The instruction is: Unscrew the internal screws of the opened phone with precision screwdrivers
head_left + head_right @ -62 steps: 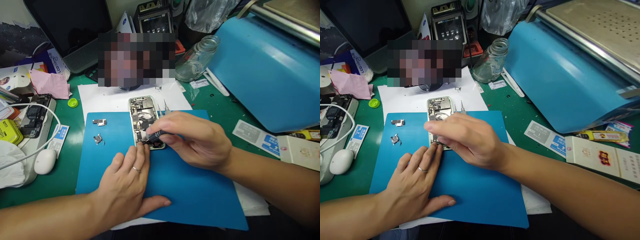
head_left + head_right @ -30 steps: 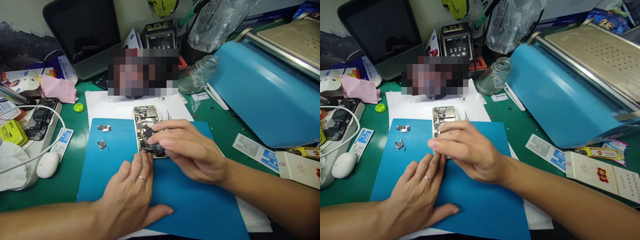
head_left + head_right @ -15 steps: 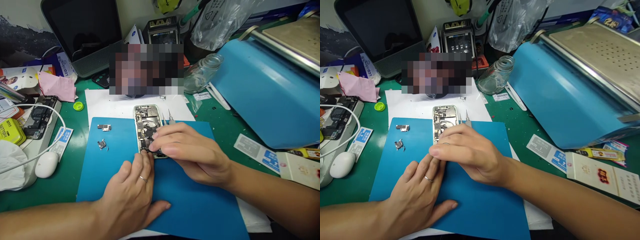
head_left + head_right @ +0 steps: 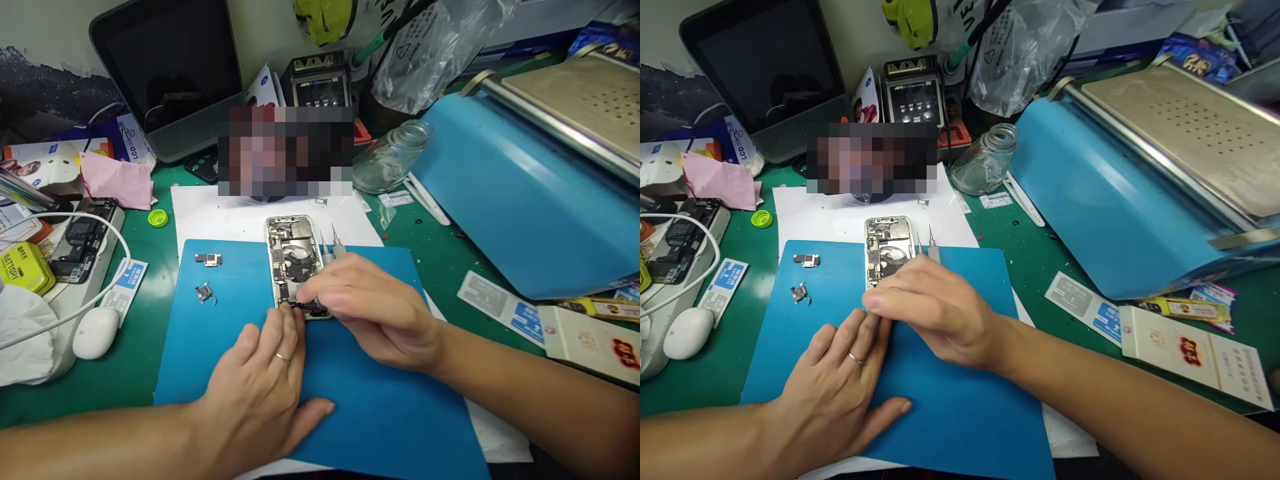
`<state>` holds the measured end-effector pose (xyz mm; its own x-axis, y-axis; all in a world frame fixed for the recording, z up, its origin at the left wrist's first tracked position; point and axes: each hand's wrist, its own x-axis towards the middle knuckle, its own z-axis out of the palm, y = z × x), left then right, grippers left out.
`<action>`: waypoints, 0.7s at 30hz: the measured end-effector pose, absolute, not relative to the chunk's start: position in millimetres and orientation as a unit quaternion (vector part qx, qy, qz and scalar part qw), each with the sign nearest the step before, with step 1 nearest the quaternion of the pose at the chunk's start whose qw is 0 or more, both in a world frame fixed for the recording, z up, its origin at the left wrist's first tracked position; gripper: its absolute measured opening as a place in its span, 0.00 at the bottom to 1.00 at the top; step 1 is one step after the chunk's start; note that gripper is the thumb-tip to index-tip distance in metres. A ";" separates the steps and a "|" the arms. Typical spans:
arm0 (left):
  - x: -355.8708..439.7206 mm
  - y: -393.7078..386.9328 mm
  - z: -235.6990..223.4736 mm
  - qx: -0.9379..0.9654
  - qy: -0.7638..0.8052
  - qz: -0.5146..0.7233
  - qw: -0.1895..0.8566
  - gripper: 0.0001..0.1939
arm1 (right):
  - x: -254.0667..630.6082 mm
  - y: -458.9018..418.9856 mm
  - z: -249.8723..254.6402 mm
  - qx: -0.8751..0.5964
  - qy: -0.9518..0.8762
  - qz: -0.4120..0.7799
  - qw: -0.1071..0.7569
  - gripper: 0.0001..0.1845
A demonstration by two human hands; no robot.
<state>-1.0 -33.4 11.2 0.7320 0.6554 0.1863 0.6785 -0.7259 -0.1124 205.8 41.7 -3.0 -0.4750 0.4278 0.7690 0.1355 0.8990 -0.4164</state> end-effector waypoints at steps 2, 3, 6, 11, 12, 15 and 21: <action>-1.3 -33.6 11.1 -0.924 -0.366 -0.067 0.085 0.35 | 207.6 42.2 -5.8 -0.178 -0.843 0.154 0.484 0.25; -1.4 -33.8 10.9 -0.924 -0.367 -0.067 0.085 0.36 | 208.4 42.3 -7.2 -0.189 -0.842 0.156 0.481 0.27; -1.9 -34.7 10.3 -0.924 -0.365 -0.070 0.087 0.36 | 209.8 42.0 -9.4 -0.215 -0.837 0.154 0.479 0.36; -4.1 -34.1 12.3 -0.926 -0.357 -0.081 0.092 0.35 | 212.3 40.0 -5.1 -0.226 -0.803 0.162 0.527 0.44; -4.8 -33.2 13.2 -0.930 -0.345 -0.089 0.092 0.34 | 213.1 39.3 -3.6 -0.224 -0.796 0.166 0.536 0.44; -7.0 -29.4 15.5 -0.959 -0.221 -0.164 0.070 0.22 | 214.7 36.3 -0.3 -0.214 -0.786 0.191 0.547 0.44; -6.9 -25.0 13.8 -0.964 -0.097 -0.246 -0.023 0.08 | 212.9 29.4 -2.1 -0.199 -0.809 0.261 0.488 0.38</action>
